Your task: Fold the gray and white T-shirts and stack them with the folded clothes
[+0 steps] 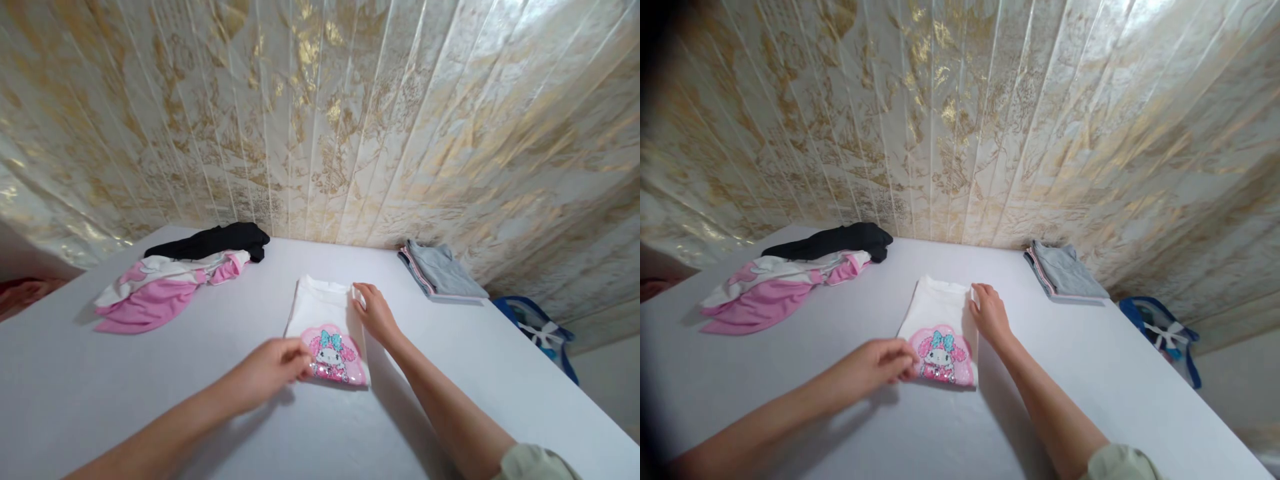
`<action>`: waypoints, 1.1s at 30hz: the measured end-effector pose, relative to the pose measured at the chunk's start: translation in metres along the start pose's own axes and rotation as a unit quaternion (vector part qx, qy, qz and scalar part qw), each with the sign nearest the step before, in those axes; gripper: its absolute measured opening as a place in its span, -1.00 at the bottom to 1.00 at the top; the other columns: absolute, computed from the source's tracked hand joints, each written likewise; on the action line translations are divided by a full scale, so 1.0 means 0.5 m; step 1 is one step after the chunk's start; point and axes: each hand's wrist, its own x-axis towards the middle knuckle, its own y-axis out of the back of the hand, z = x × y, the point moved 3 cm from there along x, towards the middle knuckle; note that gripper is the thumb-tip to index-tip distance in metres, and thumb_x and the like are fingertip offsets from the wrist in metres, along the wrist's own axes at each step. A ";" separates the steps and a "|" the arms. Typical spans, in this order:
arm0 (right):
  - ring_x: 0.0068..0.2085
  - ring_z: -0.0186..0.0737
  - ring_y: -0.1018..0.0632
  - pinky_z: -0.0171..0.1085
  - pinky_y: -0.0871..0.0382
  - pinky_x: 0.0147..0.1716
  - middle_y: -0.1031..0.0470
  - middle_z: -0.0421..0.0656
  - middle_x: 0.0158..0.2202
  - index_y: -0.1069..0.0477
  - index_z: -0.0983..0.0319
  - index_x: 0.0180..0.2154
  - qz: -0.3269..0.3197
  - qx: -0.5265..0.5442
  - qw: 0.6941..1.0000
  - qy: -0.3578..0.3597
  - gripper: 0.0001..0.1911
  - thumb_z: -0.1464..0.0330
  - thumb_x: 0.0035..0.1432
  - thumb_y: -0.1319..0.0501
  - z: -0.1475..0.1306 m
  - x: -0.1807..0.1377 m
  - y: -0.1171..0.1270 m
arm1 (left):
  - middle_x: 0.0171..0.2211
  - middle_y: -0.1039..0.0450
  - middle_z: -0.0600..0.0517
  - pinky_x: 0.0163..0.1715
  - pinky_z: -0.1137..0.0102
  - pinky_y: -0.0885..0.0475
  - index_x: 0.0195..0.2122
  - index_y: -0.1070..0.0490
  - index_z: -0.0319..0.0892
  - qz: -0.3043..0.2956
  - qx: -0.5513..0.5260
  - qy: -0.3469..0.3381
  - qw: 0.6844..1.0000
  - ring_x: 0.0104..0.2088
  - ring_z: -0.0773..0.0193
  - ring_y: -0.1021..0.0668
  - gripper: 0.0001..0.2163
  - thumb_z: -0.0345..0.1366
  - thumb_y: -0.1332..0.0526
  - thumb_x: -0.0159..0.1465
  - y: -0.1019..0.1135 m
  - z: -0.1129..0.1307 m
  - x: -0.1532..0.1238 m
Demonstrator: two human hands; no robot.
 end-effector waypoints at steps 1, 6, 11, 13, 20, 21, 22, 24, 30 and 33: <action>0.03 -0.08 -0.44 -0.12 -0.29 0.03 -0.40 0.03 0.05 -0.32 0.27 0.11 0.003 -0.006 1.000 -0.014 -0.58 0.38 0.23 -0.06 0.003 -0.014 0.001 | -0.34 -0.57 -0.01 -0.22 0.34 -0.43 -0.35 -0.44 -0.17 0.074 0.056 -0.031 0.995 -0.28 0.19 -0.58 -0.74 -0.09 -0.11 0.21 0.035 0.002 0.030; -0.18 -0.12 -0.49 -0.21 -0.30 -0.17 -0.51 -0.06 -0.23 -0.45 0.24 -0.12 -0.002 -0.016 0.992 -0.122 -0.72 0.33 0.25 -0.04 0.018 -0.031 0.007 | -0.31 -0.55 -0.02 -0.26 0.41 -0.36 -0.34 -0.42 -0.17 0.249 0.275 0.026 0.928 -0.26 0.20 -0.56 -0.83 -0.24 -0.09 0.24 0.144 -0.017 0.184; -0.30 -0.19 -0.49 -0.28 -0.22 -0.35 -0.53 -0.14 -0.32 -0.45 0.18 -0.34 -0.033 0.007 0.983 -0.179 -0.75 0.24 0.25 -0.05 0.033 -0.001 0.006 | -0.33 -0.54 0.00 -0.39 0.40 -0.26 -0.38 -0.40 -0.13 0.267 0.314 0.061 0.909 -0.32 0.18 -0.54 -0.82 -0.15 -0.14 0.24 0.135 -0.018 0.239; -0.35 -0.22 -0.49 -0.30 -0.19 -0.39 -0.53 -0.17 -0.37 -0.44 0.18 -0.36 -0.048 0.019 0.978 -0.201 -0.77 0.22 0.22 -0.09 0.038 0.010 0.002 | -0.32 -0.53 0.02 -0.42 0.41 -0.22 -0.35 -0.40 -0.12 0.276 0.321 0.067 0.904 -0.32 0.20 -0.53 -0.84 -0.17 -0.13 0.25 0.126 -0.017 0.237; -0.38 -0.23 -0.47 -0.30 -0.13 -0.41 -0.50 -0.19 -0.42 -0.41 0.16 -0.35 0.006 -0.033 0.981 -0.192 -0.84 0.28 0.20 -0.11 0.032 0.018 -0.010 | -0.34 -0.53 0.09 -0.48 0.41 -0.16 -0.33 -0.38 -0.09 0.295 0.340 0.051 0.891 -0.32 0.25 -0.53 -0.86 -0.21 -0.09 0.30 0.128 -0.034 0.236; -0.38 -0.23 -0.46 -0.30 -0.14 -0.42 -0.50 -0.19 -0.42 -0.41 0.16 -0.33 0.010 -0.030 0.980 -0.195 -0.84 0.28 0.21 -0.10 0.032 0.016 -0.010 | -0.34 -0.53 0.09 -0.48 0.41 -0.16 -0.33 -0.37 -0.09 0.299 0.342 0.051 0.889 -0.32 0.25 -0.53 -0.87 -0.22 -0.08 0.31 0.129 -0.035 0.236; -0.38 -0.23 -0.46 -0.30 -0.16 -0.41 -0.49 -0.19 -0.41 -0.40 0.16 -0.30 0.018 -0.025 0.981 -0.192 -0.84 0.28 0.21 -0.08 0.032 0.015 -0.010 | -0.34 -0.53 0.10 -0.48 0.41 -0.17 -0.31 -0.36 -0.08 0.303 0.342 0.050 0.888 -0.32 0.25 -0.53 -0.88 -0.22 -0.08 0.31 0.130 -0.035 0.236; -0.31 -0.21 -0.47 -0.28 -0.24 -0.34 -0.49 -0.17 -0.35 -0.39 0.18 -0.23 0.048 -0.016 0.987 -0.151 -0.82 0.30 0.24 -0.05 0.026 0.013 -0.008 | -0.28 -0.52 0.08 -0.44 0.41 -0.23 -0.27 -0.34 -0.08 0.318 0.341 0.033 0.884 -0.29 0.26 -0.54 -0.91 -0.26 -0.07 0.32 0.128 -0.030 0.233; 0.07 -0.09 -0.42 -0.11 -0.27 0.06 -0.42 0.02 0.07 -0.36 0.25 0.05 0.017 -0.026 0.999 0.029 -0.65 0.36 0.27 -0.04 -0.017 -0.003 -0.037 | 0.04 -0.42 -0.08 0.08 0.27 -0.29 0.01 -0.33 -0.16 0.278 0.417 -0.135 0.855 0.07 0.16 -0.44 -0.75 -0.31 -0.03 0.35 0.057 -0.005 0.214; 0.26 -0.05 -0.26 -0.03 -0.14 0.19 -0.27 0.01 0.25 -0.24 0.23 0.20 -0.044 -0.048 0.997 0.028 -0.53 0.32 0.29 -0.04 -0.025 -0.008 -0.057 | 0.28 -0.19 -0.16 0.27 0.15 -0.08 0.24 -0.16 -0.23 0.186 0.459 -0.168 0.852 0.29 0.08 -0.23 -0.51 -0.11 -0.06 0.35 0.010 -0.020 0.215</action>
